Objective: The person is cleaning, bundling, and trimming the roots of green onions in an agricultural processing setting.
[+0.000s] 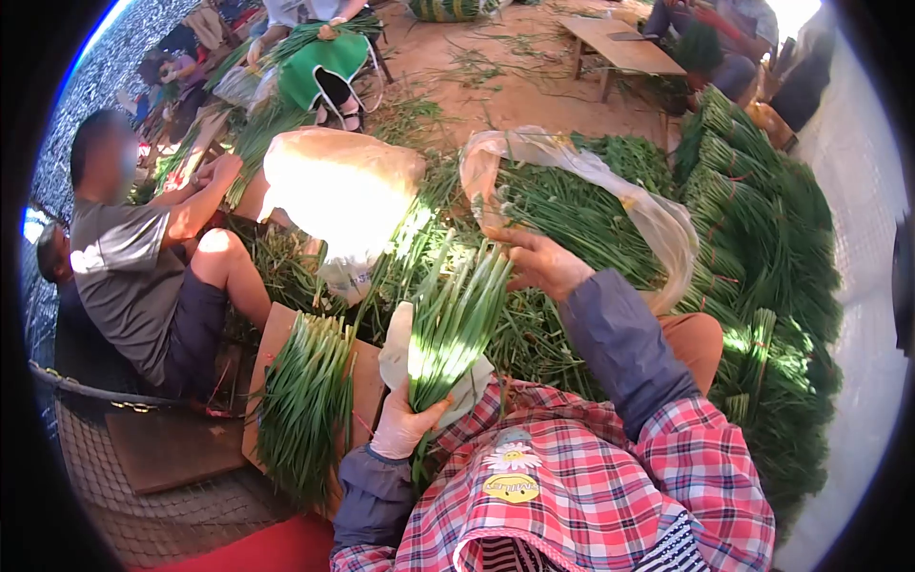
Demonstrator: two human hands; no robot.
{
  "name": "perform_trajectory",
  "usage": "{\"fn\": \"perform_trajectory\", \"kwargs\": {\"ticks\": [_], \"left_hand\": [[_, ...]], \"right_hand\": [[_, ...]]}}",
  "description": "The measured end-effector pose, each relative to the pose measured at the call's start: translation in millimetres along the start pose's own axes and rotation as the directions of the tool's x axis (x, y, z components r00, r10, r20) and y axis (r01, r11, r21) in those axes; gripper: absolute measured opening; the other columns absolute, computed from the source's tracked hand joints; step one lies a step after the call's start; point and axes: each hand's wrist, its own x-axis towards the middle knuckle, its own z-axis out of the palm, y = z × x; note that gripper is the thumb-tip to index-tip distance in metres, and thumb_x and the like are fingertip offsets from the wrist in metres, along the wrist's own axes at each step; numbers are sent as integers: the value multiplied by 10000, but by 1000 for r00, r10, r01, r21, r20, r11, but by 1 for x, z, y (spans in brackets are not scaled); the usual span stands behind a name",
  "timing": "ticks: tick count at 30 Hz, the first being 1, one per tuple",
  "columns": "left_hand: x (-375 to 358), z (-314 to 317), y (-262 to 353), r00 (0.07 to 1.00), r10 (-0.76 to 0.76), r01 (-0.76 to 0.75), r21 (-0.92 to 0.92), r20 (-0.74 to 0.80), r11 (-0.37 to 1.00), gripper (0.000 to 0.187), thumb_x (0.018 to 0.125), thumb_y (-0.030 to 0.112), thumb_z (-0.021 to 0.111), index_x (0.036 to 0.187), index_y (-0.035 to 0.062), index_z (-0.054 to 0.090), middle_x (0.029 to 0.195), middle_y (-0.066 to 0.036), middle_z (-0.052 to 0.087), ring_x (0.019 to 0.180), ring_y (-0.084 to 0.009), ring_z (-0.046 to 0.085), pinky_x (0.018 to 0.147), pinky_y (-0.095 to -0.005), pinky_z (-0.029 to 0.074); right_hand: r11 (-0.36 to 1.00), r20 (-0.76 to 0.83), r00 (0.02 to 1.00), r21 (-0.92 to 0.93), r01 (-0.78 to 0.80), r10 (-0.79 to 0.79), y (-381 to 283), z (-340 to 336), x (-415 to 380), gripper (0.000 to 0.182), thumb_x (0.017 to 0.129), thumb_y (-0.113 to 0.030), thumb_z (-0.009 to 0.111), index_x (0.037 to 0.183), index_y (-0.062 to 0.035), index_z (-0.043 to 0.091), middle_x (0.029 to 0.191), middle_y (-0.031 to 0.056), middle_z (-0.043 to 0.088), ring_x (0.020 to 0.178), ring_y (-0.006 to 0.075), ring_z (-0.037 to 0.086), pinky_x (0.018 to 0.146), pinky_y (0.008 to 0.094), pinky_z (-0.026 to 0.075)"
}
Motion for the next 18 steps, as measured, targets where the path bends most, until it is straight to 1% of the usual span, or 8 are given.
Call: {"fn": "perform_trajectory", "kwargs": {"ticks": [2,6,7,8,11,14,15,18], "left_hand": [[-2,-5,1,999,-40,40,52,0,998,336,762,51,648,1082,32,546,824,-25,616,576,-61,510,490,-203,410],[-2,-16,8,995,-92,83,166,46,983,421,745,56,669,1143,17,536,814,7,593,575,-40,466,507,-201,385],[-2,-18,12,992,-112,102,163,51,981,450,738,58,676,1161,13,532,821,9,595,577,-39,462,512,-205,386],[-1,-22,14,991,-119,104,199,61,975,433,726,60,682,1134,12,545,828,-5,608,572,-49,475,507,-206,388],[-4,-33,24,957,-257,246,91,135,965,394,719,61,674,1093,24,555,825,-49,631,552,-79,510,491,-211,401],[-5,-41,24,924,-336,324,90,185,942,393,716,60,675,1086,20,551,824,-57,632,555,-85,515,486,-217,408],[-6,-41,26,927,-325,317,76,185,945,379,712,63,679,1066,14,553,827,-64,633,556,-93,520,484,-224,414],[-8,-43,29,931,-314,295,120,186,948,382,720,71,678,1077,20,554,827,-52,626,552,-89,513,486,-222,409]], "right_hand": [[939,56,996,-340,-51,74,-11,-3,4,611,768,-300,679,1291,-86,444,1123,103,578,1004,201,545,802,335,449],[584,83,981,-811,-36,176,-15,0,19,404,743,-196,697,1121,-90,602,902,65,615,849,121,552,711,278,445],[598,125,983,-802,19,137,-14,5,15,351,721,-207,714,1034,-67,636,796,52,636,773,128,573,711,285,452],[574,135,975,-819,11,174,-14,8,9,343,720,-203,713,1029,-72,640,809,60,638,780,136,578,715,291,453],[471,201,938,-881,47,282,-15,10,-1,321,714,-196,718,1013,-98,653,858,87,642,827,175,596,738,311,458],[391,230,955,-909,142,186,-3,11,-3,329,710,-184,724,1027,-124,658,903,87,636,863,186,594,760,318,458],[477,285,945,-861,177,164,0,11,-3,308,720,-179,721,1014,-109,661,940,79,625,884,179,584,775,314,455],[632,212,941,-775,-2,262,1,17,-9,347,699,-256,726,1002,-97,666,914,106,647,866,205,599,781,315,450]]}}
